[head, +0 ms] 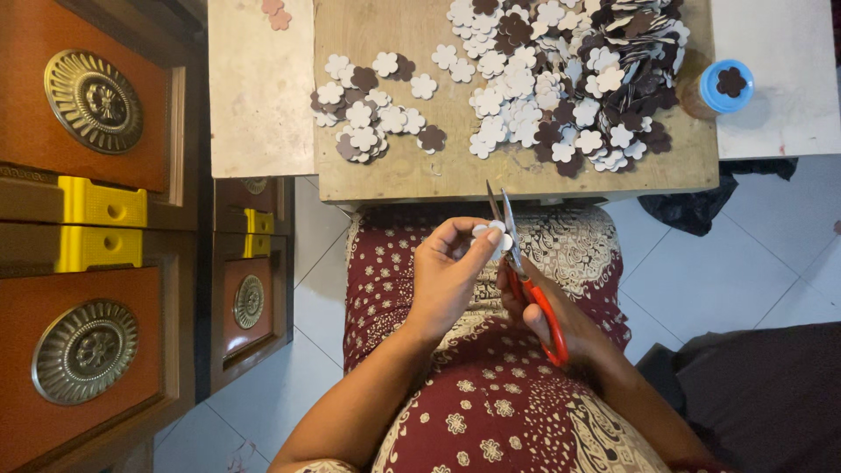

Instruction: The person trims the edges of small white flower-shaped paper cutouts using red-handled scissors. They pick up each piece, trim it, and place it back on the table among other cutouts.

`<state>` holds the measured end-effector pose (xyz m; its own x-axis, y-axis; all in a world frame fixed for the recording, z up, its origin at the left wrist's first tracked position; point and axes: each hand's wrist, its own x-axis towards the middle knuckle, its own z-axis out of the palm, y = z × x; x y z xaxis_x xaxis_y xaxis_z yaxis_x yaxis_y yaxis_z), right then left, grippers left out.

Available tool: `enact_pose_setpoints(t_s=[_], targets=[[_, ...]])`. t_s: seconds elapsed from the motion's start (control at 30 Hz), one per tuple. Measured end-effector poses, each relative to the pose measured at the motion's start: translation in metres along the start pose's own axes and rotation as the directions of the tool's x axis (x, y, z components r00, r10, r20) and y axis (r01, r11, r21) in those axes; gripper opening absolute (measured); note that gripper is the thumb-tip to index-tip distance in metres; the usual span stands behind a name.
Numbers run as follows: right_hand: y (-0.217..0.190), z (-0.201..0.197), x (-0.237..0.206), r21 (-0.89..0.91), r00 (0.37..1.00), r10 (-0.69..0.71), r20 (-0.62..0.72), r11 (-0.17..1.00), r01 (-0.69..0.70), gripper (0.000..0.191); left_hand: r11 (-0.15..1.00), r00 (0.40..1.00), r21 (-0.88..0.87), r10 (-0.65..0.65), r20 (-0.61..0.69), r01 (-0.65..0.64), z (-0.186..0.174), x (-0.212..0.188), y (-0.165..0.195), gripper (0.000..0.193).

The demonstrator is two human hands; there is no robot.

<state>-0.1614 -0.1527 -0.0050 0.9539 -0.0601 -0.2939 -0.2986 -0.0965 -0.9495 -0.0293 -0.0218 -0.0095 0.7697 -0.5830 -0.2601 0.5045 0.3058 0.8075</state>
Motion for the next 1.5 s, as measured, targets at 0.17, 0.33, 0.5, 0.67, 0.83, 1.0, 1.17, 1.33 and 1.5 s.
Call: enact_pose_setpoints(t_s=[0.17,0.33,0.5,0.67,0.83,1.0,1.17,1.33,1.5], targets=[[0.011,-0.001,0.0,0.027,1.0,0.023,0.01,0.999,-0.023,0.108,1.0,1.0,-0.008,-0.012,0.02,0.013,-0.004,0.0,0.006,0.015],[0.022,-0.01,0.002,-0.096,0.999,0.017,0.046,0.995,-0.013,0.113,0.998,0.998,0.046,-0.043,0.046,0.041,-0.013,0.004,0.014,0.016],[0.02,-0.009,0.0,-0.001,0.992,0.077,0.098,0.997,-0.078,0.119,0.999,0.998,0.032,-0.044,0.043,0.042,-0.013,0.007,0.013,0.015],[0.01,-0.007,0.001,0.01,0.997,0.034,0.07,0.999,-0.035,0.124,0.997,0.998,0.069,-0.045,0.034,0.043,-0.013,0.006,0.01,0.013],[0.009,-0.006,0.001,0.016,0.999,0.0,0.054,1.0,-0.001,0.123,0.998,0.998,0.051,-0.037,0.051,0.035,-0.013,0.006,0.008,0.014],[0.014,-0.005,0.003,-0.034,0.998,0.013,0.061,0.999,-0.011,0.114,0.997,0.998,0.068,-0.047,0.042,0.044,-0.013,0.005,0.008,0.013],[0.013,-0.003,0.003,-0.051,1.0,0.013,0.024,0.999,-0.012,0.113,0.995,0.998,0.089,-0.051,0.042,0.047,-0.013,0.006,0.009,0.013],[0.009,-0.005,0.003,-0.091,1.0,-0.005,0.013,0.996,0.006,0.108,0.994,0.997,0.089,-0.061,0.046,0.056,-0.015,0.007,0.013,0.013],[0.014,-0.007,0.003,-0.114,0.999,-0.038,0.023,0.993,0.041,0.105,0.995,0.996,0.086,-0.061,0.063,0.055,-0.019,0.007,0.015,0.015]])
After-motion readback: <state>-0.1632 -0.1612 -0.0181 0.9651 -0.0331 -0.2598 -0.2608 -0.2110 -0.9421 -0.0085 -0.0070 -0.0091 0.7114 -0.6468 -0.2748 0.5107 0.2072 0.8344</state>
